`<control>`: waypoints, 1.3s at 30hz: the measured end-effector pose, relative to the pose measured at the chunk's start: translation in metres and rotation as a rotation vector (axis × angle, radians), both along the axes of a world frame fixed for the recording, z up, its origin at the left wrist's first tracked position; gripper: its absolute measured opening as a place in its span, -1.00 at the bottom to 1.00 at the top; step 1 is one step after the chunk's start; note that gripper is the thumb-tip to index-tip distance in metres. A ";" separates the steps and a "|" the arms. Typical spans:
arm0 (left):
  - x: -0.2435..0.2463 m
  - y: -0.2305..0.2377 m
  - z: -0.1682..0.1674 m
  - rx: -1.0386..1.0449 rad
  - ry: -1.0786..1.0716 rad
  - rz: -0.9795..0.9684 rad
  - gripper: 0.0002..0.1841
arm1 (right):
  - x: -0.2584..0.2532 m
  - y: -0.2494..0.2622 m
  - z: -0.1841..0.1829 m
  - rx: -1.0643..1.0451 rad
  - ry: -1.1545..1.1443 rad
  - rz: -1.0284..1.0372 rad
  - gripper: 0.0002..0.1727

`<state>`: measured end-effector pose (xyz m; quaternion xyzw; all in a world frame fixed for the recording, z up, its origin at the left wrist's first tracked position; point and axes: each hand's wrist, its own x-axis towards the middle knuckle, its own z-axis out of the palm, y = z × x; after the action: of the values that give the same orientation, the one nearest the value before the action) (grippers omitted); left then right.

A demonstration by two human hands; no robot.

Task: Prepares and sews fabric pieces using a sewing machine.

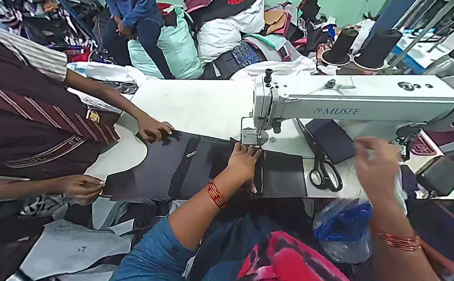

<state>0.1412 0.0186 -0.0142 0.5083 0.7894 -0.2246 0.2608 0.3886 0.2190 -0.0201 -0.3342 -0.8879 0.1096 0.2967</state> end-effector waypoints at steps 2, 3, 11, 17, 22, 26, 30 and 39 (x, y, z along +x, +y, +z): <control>0.000 0.001 0.000 -0.007 -0.004 -0.002 0.41 | -0.057 -0.031 -0.022 -0.174 -0.120 0.207 -0.68; 0.000 0.000 0.000 -0.008 -0.011 -0.001 0.42 | -0.083 -0.044 -0.036 -0.248 -0.181 0.271 -0.68; -0.004 -0.005 0.000 0.013 -0.086 0.021 0.39 | -0.155 -0.075 -0.051 -0.429 -0.446 0.272 -0.69; -0.006 -0.007 0.001 0.015 -0.094 0.016 0.39 | -0.160 -0.076 -0.045 -0.438 -0.521 0.239 -0.70; -0.025 0.003 0.002 -0.035 -0.040 0.008 0.40 | -0.184 -0.063 -0.048 -0.498 -0.474 0.249 -0.71; -0.037 0.011 0.001 -0.040 0.014 -0.033 0.42 | -0.194 -0.052 -0.053 -0.556 -0.413 0.279 -0.71; -0.037 0.013 0.001 -0.039 0.001 -0.037 0.43 | -0.193 -0.050 -0.058 -0.567 -0.336 0.284 -0.74; -0.041 0.023 0.002 -0.044 0.033 -0.061 0.43 | -0.197 -0.041 -0.065 -0.589 -0.228 0.257 -0.74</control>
<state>0.1002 0.0419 -0.0118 0.5224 0.7726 -0.2583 0.2518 0.1913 0.1783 -0.0855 -0.3010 -0.8805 0.3596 0.0700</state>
